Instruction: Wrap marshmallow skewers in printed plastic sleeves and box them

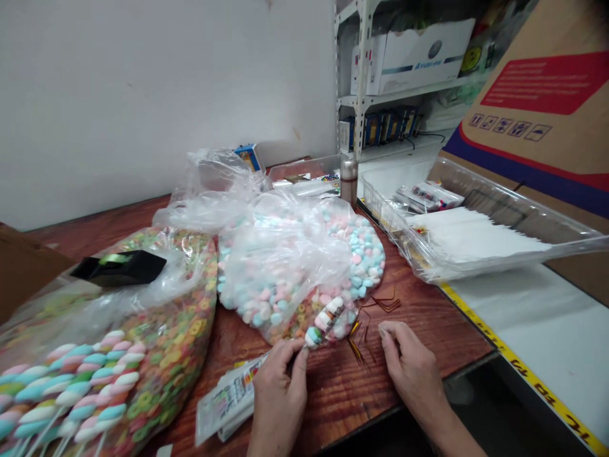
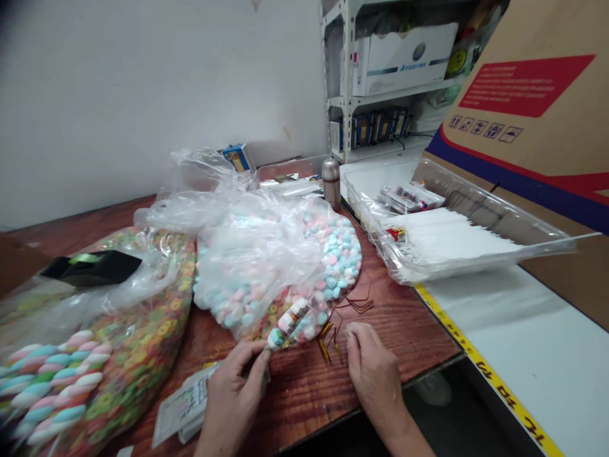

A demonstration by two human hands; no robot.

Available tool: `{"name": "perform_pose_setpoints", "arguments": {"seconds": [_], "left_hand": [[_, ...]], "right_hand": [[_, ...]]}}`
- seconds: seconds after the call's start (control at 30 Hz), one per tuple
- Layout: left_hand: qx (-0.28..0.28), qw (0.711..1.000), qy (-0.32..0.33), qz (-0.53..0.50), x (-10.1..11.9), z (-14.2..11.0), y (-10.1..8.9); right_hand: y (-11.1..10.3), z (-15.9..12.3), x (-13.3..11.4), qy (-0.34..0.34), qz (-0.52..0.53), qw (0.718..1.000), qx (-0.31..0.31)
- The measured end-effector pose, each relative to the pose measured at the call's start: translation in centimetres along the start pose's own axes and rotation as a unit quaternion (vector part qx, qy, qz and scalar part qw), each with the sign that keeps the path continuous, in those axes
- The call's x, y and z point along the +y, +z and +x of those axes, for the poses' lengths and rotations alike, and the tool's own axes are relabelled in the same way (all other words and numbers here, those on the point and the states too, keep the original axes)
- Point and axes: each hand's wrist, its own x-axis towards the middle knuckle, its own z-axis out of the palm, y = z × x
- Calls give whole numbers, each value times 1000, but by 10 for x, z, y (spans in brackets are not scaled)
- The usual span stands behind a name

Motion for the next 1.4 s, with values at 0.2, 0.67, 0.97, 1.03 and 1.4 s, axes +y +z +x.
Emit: {"name": "perform_pose_setpoints", "arguments": {"seconds": [0.2, 0.67, 0.97, 1.03, 1.4], "left_hand": [[-9, 1000, -17, -11, -4, 0, -1], [-10, 999, -45, -19, -5, 0, -9], [-19, 996, 64, 52, 4, -11, 10], [-23, 990, 102, 93, 10, -16, 21], [45, 974, 178, 133, 7, -24, 38]], "right_hand": [[-14, 3, -2, 44, -7, 998, -51], [-15, -37, -23, -16, -156, 979, -128], [-28, -15, -64, -93, -48, 994, 38], [-16, -14, -72, -139, -47, 989, 24], [21, -23, -73, -157, -34, 987, -14]]}}
